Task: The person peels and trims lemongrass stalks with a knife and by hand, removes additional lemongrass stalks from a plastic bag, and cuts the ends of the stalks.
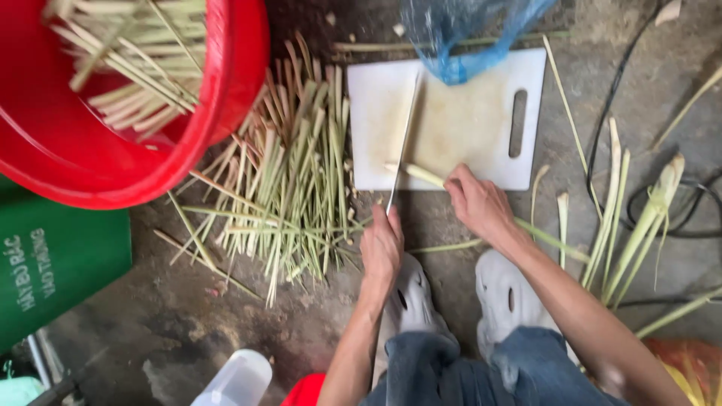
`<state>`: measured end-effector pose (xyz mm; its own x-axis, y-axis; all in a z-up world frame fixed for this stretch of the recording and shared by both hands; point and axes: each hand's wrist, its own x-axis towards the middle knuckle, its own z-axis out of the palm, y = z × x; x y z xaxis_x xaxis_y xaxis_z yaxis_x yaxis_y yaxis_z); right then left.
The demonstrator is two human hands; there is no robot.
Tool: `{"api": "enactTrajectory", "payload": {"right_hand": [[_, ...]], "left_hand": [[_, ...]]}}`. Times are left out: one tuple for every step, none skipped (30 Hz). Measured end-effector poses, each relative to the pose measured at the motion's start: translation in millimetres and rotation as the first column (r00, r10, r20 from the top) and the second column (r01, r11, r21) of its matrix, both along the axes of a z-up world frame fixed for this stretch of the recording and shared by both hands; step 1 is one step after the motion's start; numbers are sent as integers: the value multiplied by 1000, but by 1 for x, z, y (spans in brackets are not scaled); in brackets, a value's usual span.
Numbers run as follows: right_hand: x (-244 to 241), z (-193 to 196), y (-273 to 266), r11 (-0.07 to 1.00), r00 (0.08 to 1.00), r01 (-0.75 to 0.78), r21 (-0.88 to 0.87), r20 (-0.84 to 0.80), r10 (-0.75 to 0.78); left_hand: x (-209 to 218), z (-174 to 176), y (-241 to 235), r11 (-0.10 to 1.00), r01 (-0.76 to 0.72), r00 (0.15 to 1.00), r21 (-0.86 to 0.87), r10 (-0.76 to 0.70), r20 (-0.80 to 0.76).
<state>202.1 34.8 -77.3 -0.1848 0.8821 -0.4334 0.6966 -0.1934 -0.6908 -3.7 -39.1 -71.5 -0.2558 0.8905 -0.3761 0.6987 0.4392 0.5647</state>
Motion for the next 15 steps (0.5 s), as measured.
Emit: {"api": "enactTrajectory", "payload": {"right_hand": [[4,-5,2,998,997,63,24,-50,-62],[6,-11,5,991,987,127,46,-101,-122],[5,-13,1,981,971,187,51,-161,-177],[8,-11,-2,954,913,254,-160,-285,-291],[15,-8,6,891,826,286,-352,-381,-415],[21,-2,13,799,716,276,-533,-441,-542],[27,7,16,794,682,218,-568,-493,-540],[31,17,18,786,644,156,-598,-542,-540],[34,27,16,773,602,90,-628,-584,-544],[33,35,16,780,611,62,-623,-595,-523],[29,41,16,787,623,30,-616,-604,-497],[25,48,15,793,635,-2,-609,-613,-470],[20,53,15,805,613,-13,-593,-641,-462],[15,60,13,817,591,-25,-576,-668,-453],[9,65,12,831,563,-42,-555,-700,-439]], "left_hand": [[2,-3,1,1000,10,1000,-19,-10,-19],[1,-7,2,999,20,999,-37,-21,-37],[-4,-7,-6,997,24,997,-69,-29,-65],[-9,-4,-18,993,26,998,-114,-31,-49],[-15,-3,-23,990,31,999,-139,-36,-31],[-21,0,-26,986,37,999,-164,-40,-14],[-25,5,-28,973,-40,999,-225,44,10],[-30,12,-27,951,-115,991,-288,128,28],[-34,20,-26,915,-187,976,-358,214,38],[-38,29,-21,936,-231,965,-267,255,61],[-40,40,-14,944,-280,950,-173,298,90],[-39,52,-5,940,-331,933,-80,339,123],[-34,65,6,958,-285,938,-7,281,202],[-28,78,18,967,-243,937,69,216,276],[-24,92,33,966,-206,931,154,145,336]]}}
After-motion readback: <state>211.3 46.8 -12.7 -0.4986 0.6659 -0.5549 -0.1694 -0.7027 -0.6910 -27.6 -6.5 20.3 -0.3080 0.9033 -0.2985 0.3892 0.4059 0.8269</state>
